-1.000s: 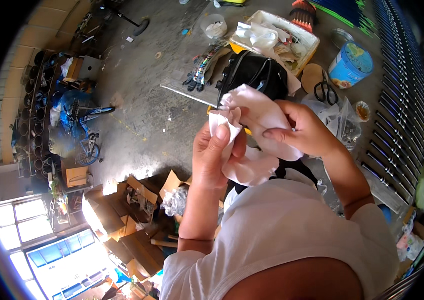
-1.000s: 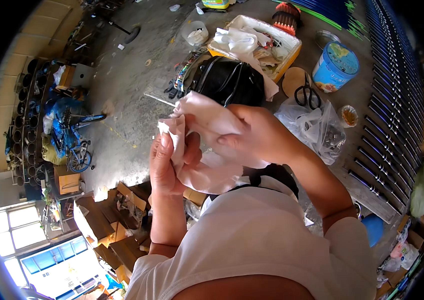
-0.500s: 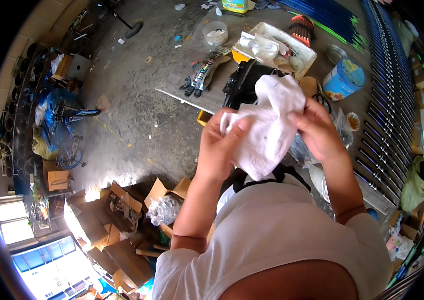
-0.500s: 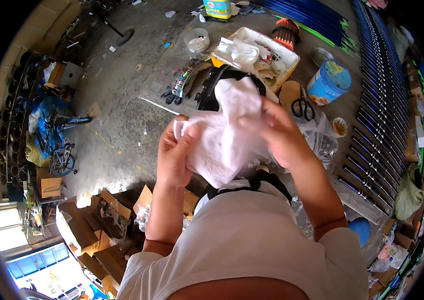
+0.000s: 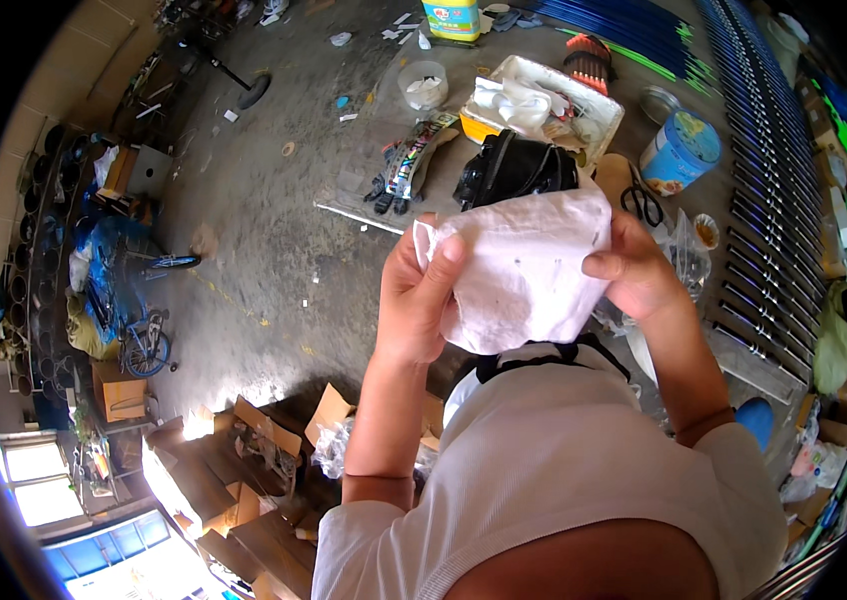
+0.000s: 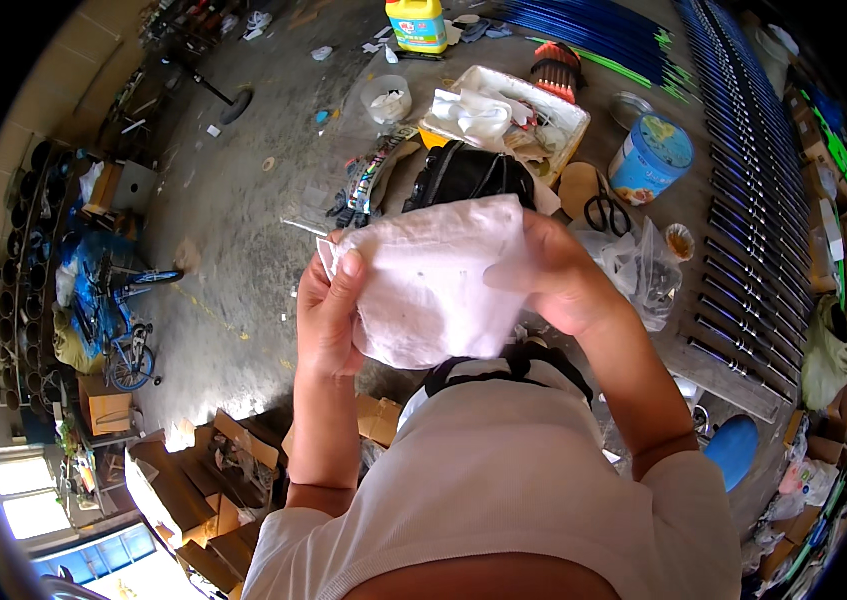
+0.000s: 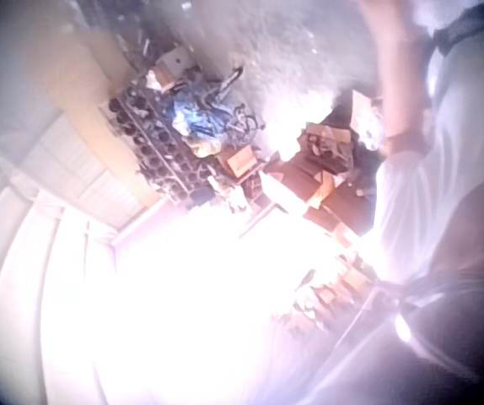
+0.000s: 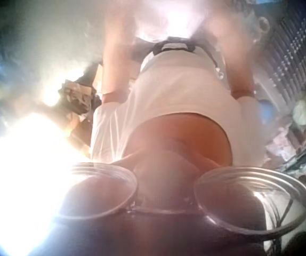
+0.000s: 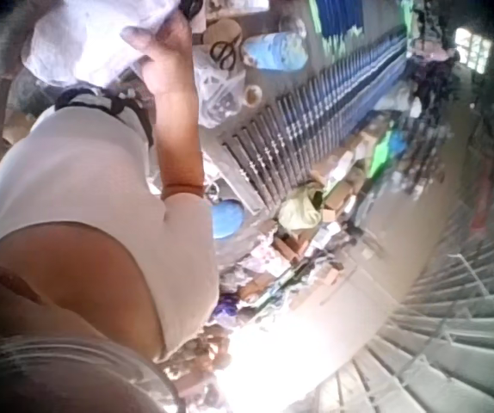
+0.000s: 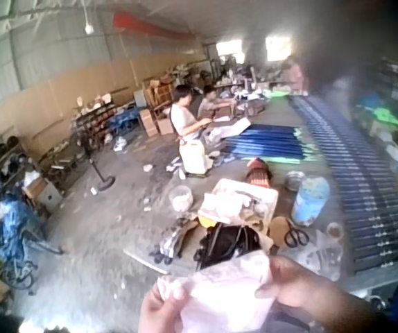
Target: The person uses scissors to cut a piece of pink fabric into smaller strips. They repeatedly fold the fabric, cut it, and then unfold it to inspect the result. The person also handles a roll of white tape and places the cut fabric pieces on a cluttered workbench.
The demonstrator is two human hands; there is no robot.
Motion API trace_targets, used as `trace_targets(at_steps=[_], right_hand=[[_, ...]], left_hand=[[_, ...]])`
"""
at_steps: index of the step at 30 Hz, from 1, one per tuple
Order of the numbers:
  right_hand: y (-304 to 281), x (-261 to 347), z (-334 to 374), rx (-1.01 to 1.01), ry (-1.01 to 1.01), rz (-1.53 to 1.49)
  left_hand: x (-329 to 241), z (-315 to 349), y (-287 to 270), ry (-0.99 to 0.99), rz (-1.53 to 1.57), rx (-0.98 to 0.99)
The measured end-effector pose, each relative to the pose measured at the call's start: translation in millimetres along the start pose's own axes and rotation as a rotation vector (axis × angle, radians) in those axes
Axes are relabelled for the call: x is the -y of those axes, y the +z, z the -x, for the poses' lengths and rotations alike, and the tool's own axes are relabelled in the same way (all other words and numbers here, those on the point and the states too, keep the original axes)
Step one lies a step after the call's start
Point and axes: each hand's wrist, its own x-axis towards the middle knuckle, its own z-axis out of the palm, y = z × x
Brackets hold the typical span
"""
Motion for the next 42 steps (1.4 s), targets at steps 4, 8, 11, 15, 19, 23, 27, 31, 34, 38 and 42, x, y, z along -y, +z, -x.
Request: trace_targets(at_steps=[4,8,11,15,19,23,27,31,34,38,42], right_hand=[[7,10,0,-0.047,-0.133,-0.048],[8,21,-3,0.039,-0.228,0.057],[27,25,-2,0.014,-0.377,0.214],[71,37,16,-0.087,-0.626,0.313],[67,31,18,0.069,-0.913,0.322],[61,51,6,-0.04,-0.982,0.87],[46,60,5,0.116,-1.03,0.995],[68,51,11,0.011,-0.896,0.724],[76,45,17,-0.008,-0.811,0.57],[77,40,24,0.019,-0.759,0.492],[72,41,24,0.064,-0.809,0.521]], left_hand=[[-15,-2,-15,0.028,-0.161,0.12],[-32,0,-15,0.102,-0.187,0.142],[-44,3,-16,0.184,-0.252,0.139],[-58,11,-24,0.44,-0.333,0.181],[-69,8,-23,0.742,-0.241,0.42],[-75,-3,-14,0.77,-0.346,0.415],[-74,-4,-18,0.708,-0.366,0.412],[-70,-6,-19,0.557,-0.263,0.377],[-67,-7,-18,0.4,-0.099,0.358],[-64,-10,-18,0.275,0.026,0.36],[-63,-10,-19,0.238,0.048,0.386]])
